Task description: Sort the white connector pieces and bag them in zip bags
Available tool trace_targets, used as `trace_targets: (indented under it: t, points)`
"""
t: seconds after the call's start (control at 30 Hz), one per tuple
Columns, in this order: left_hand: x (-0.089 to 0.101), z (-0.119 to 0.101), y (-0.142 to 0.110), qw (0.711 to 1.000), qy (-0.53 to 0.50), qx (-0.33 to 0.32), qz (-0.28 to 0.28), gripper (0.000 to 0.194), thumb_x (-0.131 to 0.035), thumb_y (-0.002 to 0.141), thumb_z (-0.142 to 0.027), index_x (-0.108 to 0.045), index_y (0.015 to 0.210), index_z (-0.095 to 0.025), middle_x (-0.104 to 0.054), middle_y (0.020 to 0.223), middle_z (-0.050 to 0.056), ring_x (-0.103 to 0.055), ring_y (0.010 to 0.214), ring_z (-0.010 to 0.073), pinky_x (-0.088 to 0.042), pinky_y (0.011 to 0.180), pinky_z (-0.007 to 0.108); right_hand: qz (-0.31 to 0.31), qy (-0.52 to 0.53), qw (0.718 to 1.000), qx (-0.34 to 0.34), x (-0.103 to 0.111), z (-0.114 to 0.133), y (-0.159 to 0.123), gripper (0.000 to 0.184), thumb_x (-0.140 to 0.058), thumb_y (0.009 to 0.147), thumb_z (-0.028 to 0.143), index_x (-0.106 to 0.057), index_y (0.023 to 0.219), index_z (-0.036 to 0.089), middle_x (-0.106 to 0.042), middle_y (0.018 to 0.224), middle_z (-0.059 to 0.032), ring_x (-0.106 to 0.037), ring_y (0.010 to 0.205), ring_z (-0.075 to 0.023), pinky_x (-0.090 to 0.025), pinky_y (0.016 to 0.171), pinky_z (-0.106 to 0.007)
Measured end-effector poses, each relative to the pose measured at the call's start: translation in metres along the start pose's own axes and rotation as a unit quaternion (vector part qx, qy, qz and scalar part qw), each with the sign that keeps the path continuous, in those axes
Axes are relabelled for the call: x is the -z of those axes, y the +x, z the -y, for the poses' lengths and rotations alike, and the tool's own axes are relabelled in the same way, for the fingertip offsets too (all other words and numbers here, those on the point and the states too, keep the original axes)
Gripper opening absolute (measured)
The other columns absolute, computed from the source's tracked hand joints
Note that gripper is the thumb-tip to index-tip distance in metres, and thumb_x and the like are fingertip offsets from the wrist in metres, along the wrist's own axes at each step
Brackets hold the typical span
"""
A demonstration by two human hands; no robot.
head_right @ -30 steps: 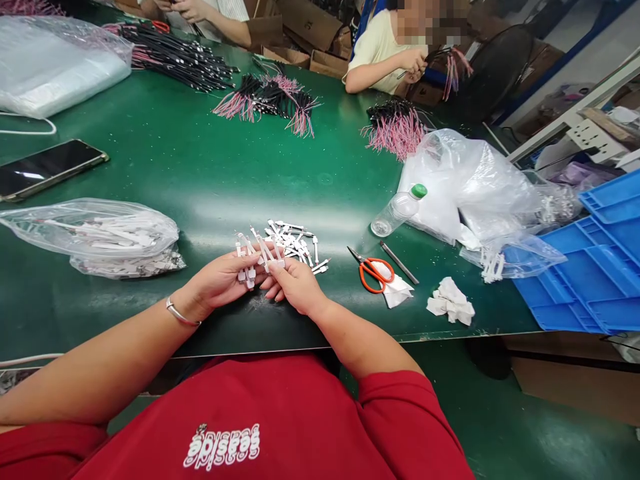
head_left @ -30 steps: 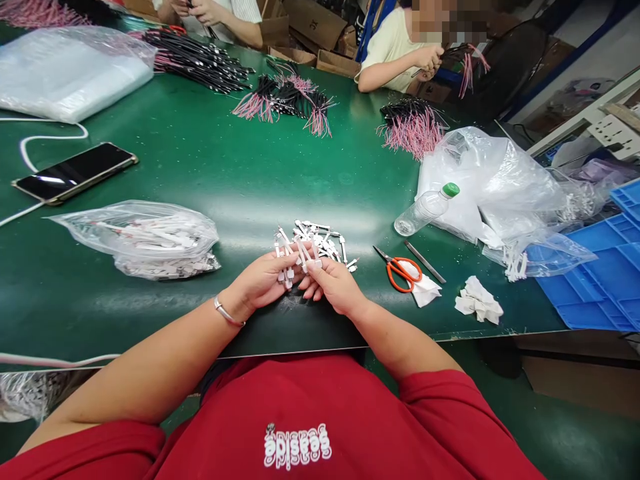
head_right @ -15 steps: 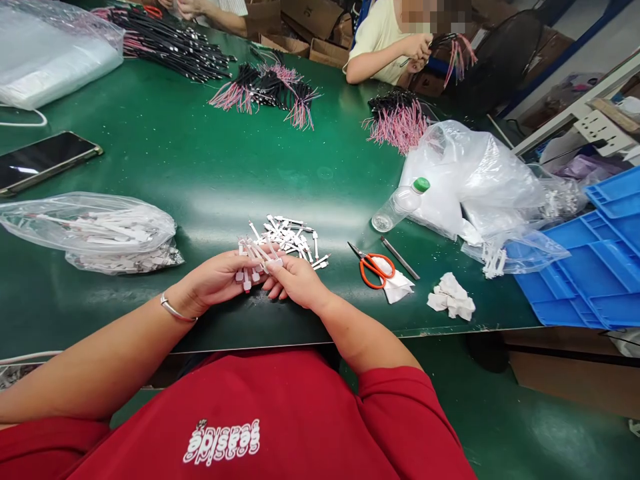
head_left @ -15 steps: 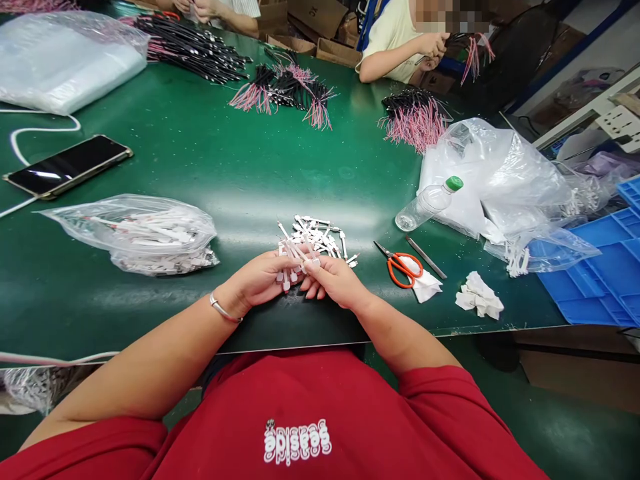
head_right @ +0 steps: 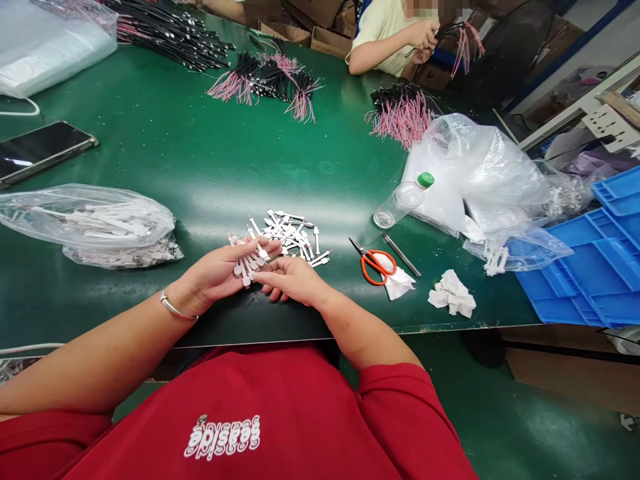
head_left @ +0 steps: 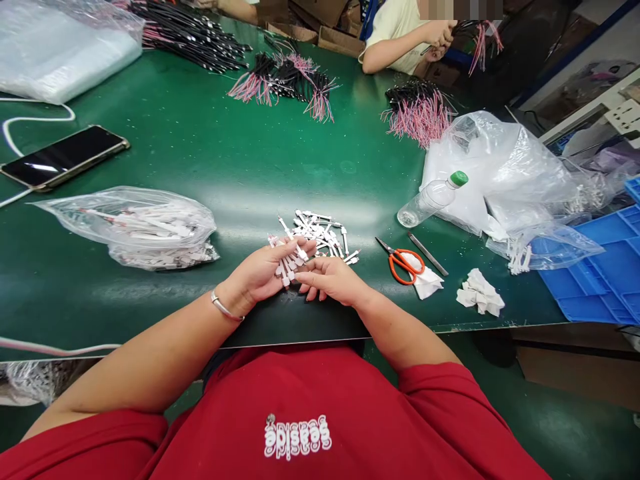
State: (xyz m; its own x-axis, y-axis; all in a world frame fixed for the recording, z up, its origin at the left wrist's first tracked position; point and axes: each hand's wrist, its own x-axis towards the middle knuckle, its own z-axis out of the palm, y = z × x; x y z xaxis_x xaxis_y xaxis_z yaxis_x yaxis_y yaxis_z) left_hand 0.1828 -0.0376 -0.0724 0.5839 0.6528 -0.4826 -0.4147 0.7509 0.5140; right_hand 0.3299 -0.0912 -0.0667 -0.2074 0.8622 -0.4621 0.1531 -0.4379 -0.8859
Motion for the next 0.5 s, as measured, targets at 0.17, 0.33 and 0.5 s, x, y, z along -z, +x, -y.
trace_targets:
  t: [0.17,0.33,0.5]
  points:
    - [-0.007,-0.001,-0.004,0.999,-0.033,0.011,-0.026,0.020,-0.049,0.091,-0.019,-0.064,0.079,-0.014,-0.071,0.092,0.007,-0.064,0.093,0.0170,-0.048,0.090,0.034,0.016,0.034,0.999,0.005,-0.011,-0.002,0.001,0.023,-0.071,0.076,0.032,-0.055,0.075,0.015,-0.063,0.059,0.0028,-0.057,0.043,-0.0059,-0.038,0.035,-0.012]
    - [-0.002,-0.002,-0.004,0.999,-0.023,0.011,0.027,0.021,-0.054,0.088,-0.027,-0.064,0.073,-0.015,-0.071,0.099,0.009,-0.063,0.100,0.0219,-0.046,0.094,0.039,0.008,0.056,0.998,0.011,-0.013,-0.003,0.001,0.024,-0.066,0.079,0.032,-0.053,0.069,0.015,-0.061,0.056,0.0036,-0.055,0.041,-0.0046,-0.036,0.034,-0.012]
    - [-0.001,-0.005,-0.005,0.999,-0.019,-0.010,0.036,0.024,-0.049,0.089,-0.027,-0.065,0.075,-0.015,-0.070,0.103,0.009,-0.063,0.103,0.0224,-0.045,0.096,0.039,-0.013,0.073,0.997,0.032,-0.010,-0.004,0.001,0.028,-0.064,0.081,0.039,-0.053,0.069,0.016,-0.061,0.056,0.0041,-0.055,0.040,-0.0040,-0.037,0.035,-0.012]
